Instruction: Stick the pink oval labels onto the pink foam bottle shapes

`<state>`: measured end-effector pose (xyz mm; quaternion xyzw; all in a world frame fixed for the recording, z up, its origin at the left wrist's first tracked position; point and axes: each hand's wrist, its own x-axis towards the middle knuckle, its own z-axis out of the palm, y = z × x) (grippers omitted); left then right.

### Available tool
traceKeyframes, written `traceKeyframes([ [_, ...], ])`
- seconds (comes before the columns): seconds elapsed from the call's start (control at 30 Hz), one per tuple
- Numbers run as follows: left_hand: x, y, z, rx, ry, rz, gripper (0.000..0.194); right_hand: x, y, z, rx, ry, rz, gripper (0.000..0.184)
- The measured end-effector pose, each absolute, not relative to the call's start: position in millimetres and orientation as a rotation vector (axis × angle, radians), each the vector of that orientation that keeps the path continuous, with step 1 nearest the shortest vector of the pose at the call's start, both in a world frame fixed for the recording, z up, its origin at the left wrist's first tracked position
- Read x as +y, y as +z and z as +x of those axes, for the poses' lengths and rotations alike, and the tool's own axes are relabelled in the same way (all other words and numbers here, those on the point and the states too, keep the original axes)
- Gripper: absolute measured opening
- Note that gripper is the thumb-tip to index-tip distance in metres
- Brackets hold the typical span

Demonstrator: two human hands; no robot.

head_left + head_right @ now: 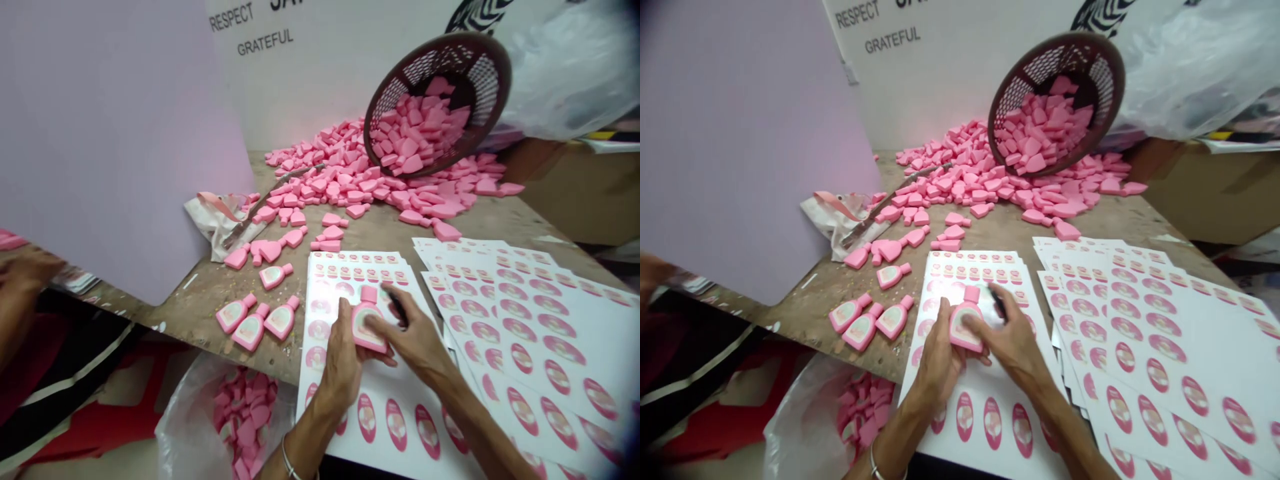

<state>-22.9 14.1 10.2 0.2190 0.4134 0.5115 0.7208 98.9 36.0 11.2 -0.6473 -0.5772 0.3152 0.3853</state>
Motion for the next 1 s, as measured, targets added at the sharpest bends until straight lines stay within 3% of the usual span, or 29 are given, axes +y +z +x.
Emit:
traceKeyframes([
  [0.1,7,15,-52,1.091,1.178,0.658,0.06,34,1,127,-1.408,0.693,-1.803,0.082],
  [0.23,17,18,-133,1.866,1.26,1.053,0.046,17,-8,178,-1.468,0.585,-1.986,0.061],
  [0.37,53,7,-217,2.206,1.186,1.438,0.035,-12,-7,189,-1.576,0.392,-2.301,0.06],
  [0.53,79,13,-246,2.467,0.815,1.827,0.034,-29,-2,169,-1.606,0.432,-2.523,0.059],
  [0.63,61,21,-211,2.356,1.01,2.024,0.027,-33,-4,163,-1.623,0.427,-2.472,0.052],
  [0.7,39,15,-173,1.988,1.088,2.174,0.025,-35,-6,159,-1.608,0.369,-2.455,0.053],
  [0.87,-22,-32,-93,1.651,0.868,2.362,0.031,-38,-11,150,-1.564,0.051,-2.36,0.049],
  [1.0,-20,-33,-93,1.535,0.817,2.343,0.03,-38,-28,171,-1.483,0.282,-2.238,0.039],
])
